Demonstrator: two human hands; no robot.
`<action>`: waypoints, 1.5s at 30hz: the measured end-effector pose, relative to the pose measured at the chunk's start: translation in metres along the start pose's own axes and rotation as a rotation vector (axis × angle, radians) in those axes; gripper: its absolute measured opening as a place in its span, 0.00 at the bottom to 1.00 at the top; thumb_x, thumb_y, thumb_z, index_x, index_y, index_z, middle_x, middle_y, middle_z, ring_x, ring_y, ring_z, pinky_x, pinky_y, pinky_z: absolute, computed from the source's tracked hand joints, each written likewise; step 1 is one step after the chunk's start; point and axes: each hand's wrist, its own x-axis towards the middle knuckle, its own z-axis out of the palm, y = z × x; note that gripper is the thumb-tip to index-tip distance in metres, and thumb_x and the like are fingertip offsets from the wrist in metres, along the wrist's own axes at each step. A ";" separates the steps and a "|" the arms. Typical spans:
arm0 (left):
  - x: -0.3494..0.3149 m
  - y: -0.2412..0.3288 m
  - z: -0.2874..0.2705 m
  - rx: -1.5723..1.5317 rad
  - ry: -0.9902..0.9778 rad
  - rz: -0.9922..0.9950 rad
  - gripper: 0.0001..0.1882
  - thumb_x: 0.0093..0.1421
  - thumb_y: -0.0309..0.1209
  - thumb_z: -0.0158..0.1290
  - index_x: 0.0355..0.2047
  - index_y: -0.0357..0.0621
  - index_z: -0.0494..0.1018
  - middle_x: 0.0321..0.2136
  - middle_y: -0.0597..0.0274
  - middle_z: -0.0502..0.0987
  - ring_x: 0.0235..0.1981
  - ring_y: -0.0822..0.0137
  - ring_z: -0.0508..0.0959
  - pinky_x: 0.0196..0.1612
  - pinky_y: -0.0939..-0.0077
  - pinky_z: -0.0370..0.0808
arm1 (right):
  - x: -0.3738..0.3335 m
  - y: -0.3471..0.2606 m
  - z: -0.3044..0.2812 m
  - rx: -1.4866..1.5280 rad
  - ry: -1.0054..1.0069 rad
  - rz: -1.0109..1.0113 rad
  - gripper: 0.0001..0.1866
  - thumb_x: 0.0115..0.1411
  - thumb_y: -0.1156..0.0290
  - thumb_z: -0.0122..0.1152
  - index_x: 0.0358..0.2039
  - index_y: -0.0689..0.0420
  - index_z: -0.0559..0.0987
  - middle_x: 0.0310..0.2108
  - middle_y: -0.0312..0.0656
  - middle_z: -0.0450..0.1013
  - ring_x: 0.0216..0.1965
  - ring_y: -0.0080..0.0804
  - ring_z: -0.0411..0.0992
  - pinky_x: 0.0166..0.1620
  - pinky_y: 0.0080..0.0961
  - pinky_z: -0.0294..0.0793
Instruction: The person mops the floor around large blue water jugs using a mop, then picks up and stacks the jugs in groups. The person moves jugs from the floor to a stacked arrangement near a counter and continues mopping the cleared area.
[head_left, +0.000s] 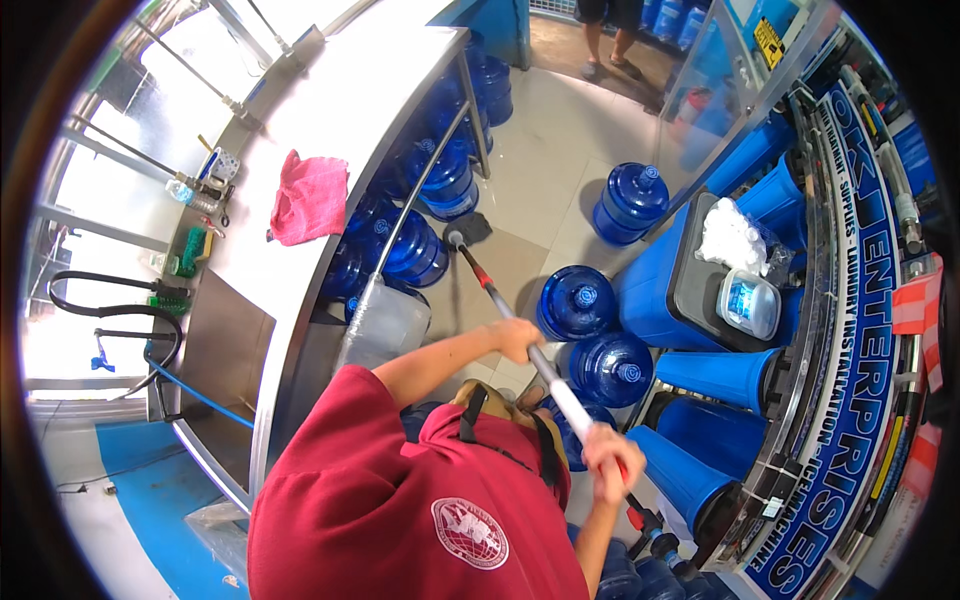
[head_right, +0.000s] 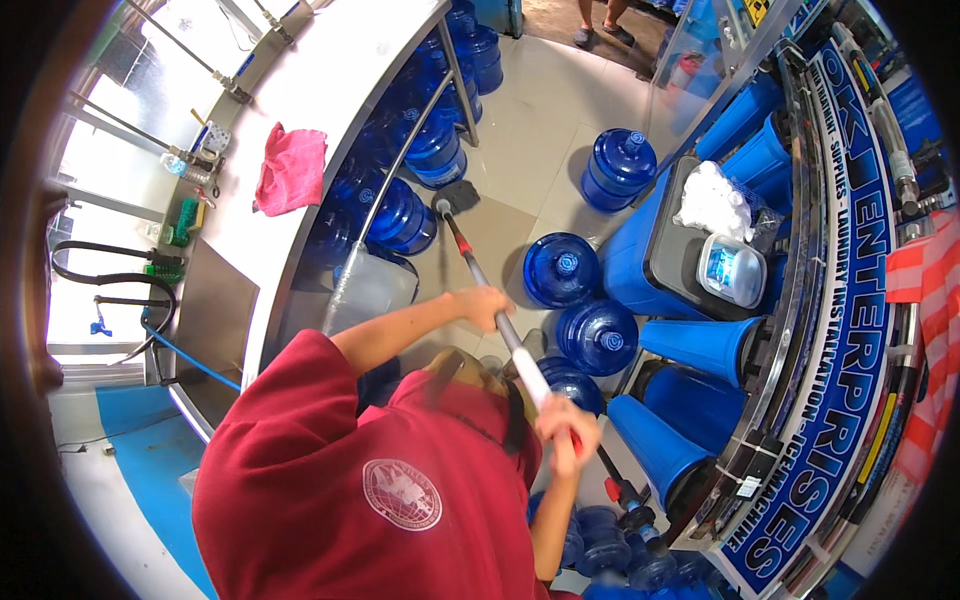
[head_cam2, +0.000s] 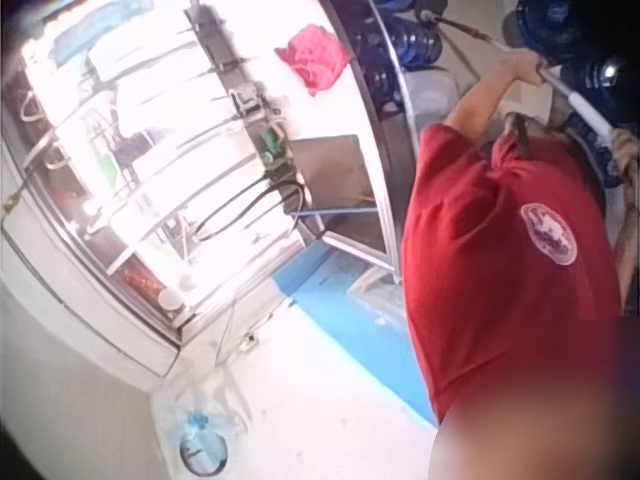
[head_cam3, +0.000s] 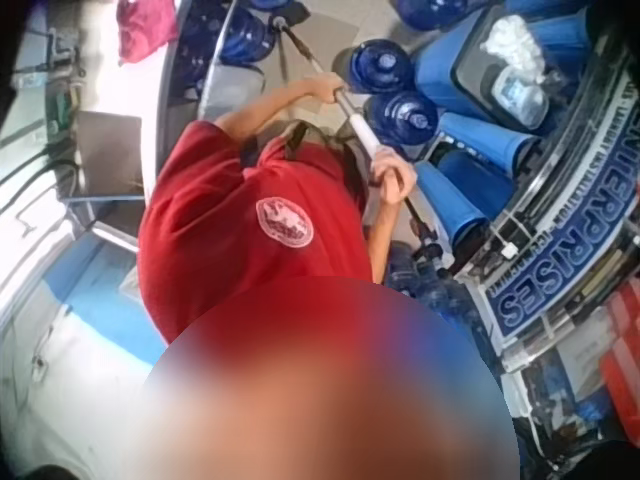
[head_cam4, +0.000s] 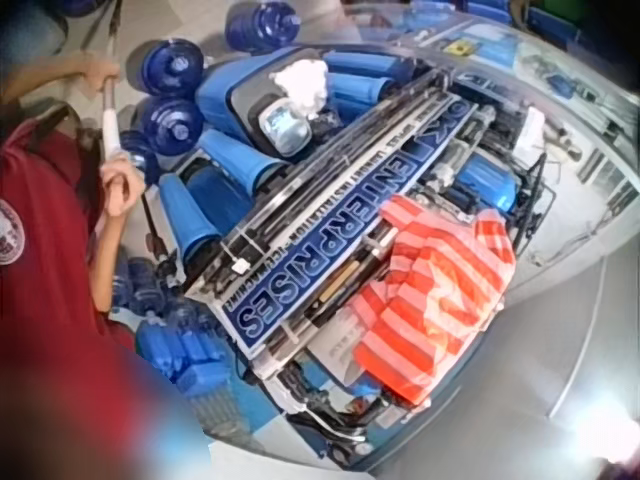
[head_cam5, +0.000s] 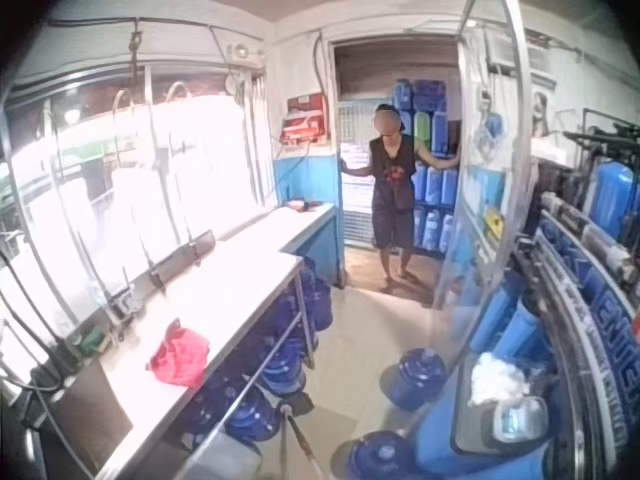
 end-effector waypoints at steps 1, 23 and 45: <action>0.002 -0.009 -0.008 0.035 -0.031 -0.117 0.11 0.40 0.36 0.58 0.26 0.50 0.76 0.21 0.53 0.78 0.30 0.48 0.80 0.36 0.52 0.76 | 0.011 0.016 0.002 0.042 0.010 -0.020 0.12 0.55 0.71 0.52 0.20 0.65 0.76 0.12 0.40 0.67 0.18 0.33 0.67 0.36 0.33 0.70; 0.051 0.028 -0.057 -0.222 0.101 0.260 0.13 0.49 0.41 0.60 0.26 0.48 0.70 0.19 0.58 0.76 0.26 0.50 0.78 0.30 0.55 0.71 | 0.127 -0.115 -0.012 0.213 -0.574 -0.271 0.06 0.47 0.83 0.51 0.21 0.65 0.77 0.10 0.40 0.68 0.09 0.30 0.66 0.17 0.26 0.71; 0.080 -0.107 -0.131 -0.130 0.029 0.119 0.17 0.45 0.47 0.57 0.20 0.45 0.80 0.20 0.46 0.79 0.28 0.46 0.81 0.34 0.53 0.78 | 0.193 -0.052 0.008 -0.443 0.415 -0.217 0.08 0.67 0.71 0.41 0.28 0.55 0.64 0.10 0.26 0.48 0.11 0.16 0.46 0.20 0.18 0.49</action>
